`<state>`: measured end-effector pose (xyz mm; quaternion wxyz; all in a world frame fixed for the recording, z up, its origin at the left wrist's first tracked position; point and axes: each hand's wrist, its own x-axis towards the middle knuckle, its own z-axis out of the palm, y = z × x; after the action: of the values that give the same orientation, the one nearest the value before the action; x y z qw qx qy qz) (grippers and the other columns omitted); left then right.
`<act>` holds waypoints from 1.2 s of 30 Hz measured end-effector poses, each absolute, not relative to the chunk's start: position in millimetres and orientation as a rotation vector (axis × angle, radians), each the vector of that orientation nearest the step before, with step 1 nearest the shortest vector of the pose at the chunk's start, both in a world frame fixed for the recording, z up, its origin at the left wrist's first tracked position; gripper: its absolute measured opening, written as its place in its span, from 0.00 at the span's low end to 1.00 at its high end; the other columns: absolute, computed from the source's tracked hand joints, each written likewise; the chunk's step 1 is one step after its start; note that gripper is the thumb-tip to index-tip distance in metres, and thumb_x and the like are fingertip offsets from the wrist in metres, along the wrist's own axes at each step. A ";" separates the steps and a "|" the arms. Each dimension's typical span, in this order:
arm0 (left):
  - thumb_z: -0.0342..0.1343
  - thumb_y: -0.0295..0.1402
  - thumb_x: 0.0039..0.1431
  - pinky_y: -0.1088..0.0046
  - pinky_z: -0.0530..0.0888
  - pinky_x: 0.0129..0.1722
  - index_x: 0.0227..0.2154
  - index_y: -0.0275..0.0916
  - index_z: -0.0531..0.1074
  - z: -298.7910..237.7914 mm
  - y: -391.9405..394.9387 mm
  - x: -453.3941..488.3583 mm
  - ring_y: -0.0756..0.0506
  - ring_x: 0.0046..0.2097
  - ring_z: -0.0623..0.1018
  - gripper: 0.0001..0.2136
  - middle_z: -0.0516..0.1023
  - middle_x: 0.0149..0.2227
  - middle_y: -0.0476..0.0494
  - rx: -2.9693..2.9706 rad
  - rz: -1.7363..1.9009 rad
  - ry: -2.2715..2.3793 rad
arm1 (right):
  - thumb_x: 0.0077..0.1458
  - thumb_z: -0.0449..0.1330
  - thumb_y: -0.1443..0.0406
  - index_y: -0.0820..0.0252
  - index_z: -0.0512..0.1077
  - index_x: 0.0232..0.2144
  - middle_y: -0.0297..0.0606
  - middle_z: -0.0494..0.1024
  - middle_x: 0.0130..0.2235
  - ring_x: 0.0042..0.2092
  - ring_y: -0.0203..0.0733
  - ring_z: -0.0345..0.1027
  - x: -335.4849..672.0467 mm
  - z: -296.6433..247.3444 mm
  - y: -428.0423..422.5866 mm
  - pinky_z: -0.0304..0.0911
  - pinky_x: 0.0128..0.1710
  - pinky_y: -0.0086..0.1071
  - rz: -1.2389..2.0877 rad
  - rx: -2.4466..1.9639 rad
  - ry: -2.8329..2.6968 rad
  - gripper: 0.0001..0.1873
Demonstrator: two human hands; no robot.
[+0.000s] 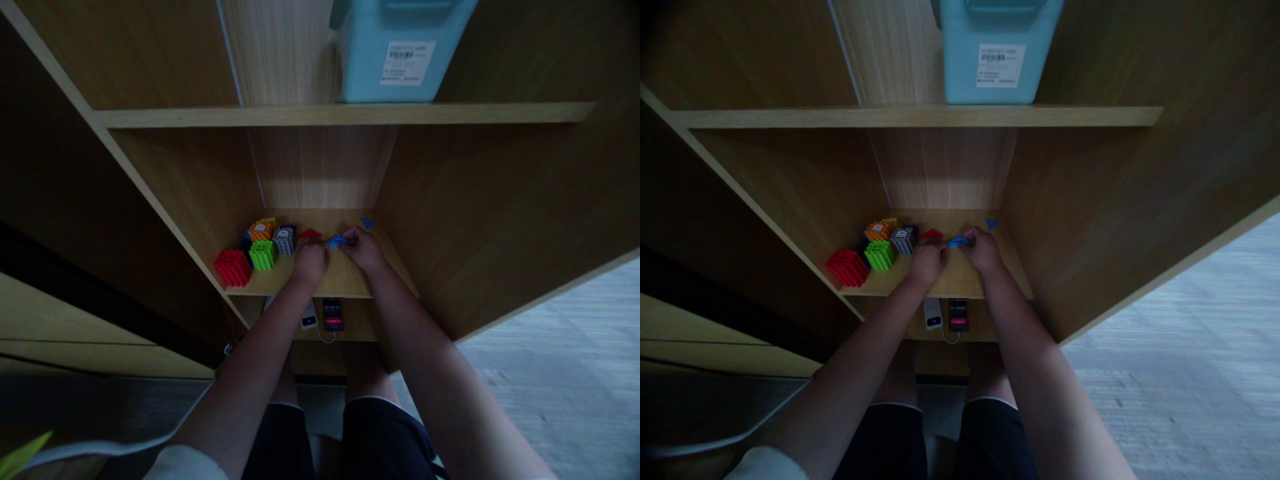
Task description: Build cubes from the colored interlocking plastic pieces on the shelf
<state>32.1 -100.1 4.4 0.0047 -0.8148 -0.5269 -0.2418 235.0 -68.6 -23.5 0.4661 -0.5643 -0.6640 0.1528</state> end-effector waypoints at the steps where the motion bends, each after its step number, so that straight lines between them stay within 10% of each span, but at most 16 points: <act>1: 0.55 0.27 0.71 0.56 0.77 0.59 0.42 0.37 0.87 4.4 -100.3 32.3 0.36 0.51 0.84 0.13 0.88 0.46 0.33 -2.553 -0.765 -1.648 | 0.52 0.72 0.60 0.50 0.76 0.38 0.37 0.87 0.43 0.46 0.51 0.82 234.9 -23.1 -68.7 0.77 0.53 0.49 0.382 -1.384 -1.627 0.12; 36: 0.55 0.29 0.71 0.56 0.76 0.62 0.42 0.38 0.88 5.9 -101.0 33.4 0.34 0.53 0.84 0.14 0.88 0.47 0.32 -2.541 -0.682 -1.678 | 0.55 0.71 0.63 0.53 0.76 0.42 0.36 0.87 0.45 0.47 0.46 0.82 232.7 -21.2 -69.5 0.75 0.52 0.42 0.356 -1.440 -1.678 0.12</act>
<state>33.4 -101.0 5.9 0.0103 -0.8142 -0.5377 -0.2186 232.7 -69.5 -21.2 0.4360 -0.5786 -0.6743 0.1431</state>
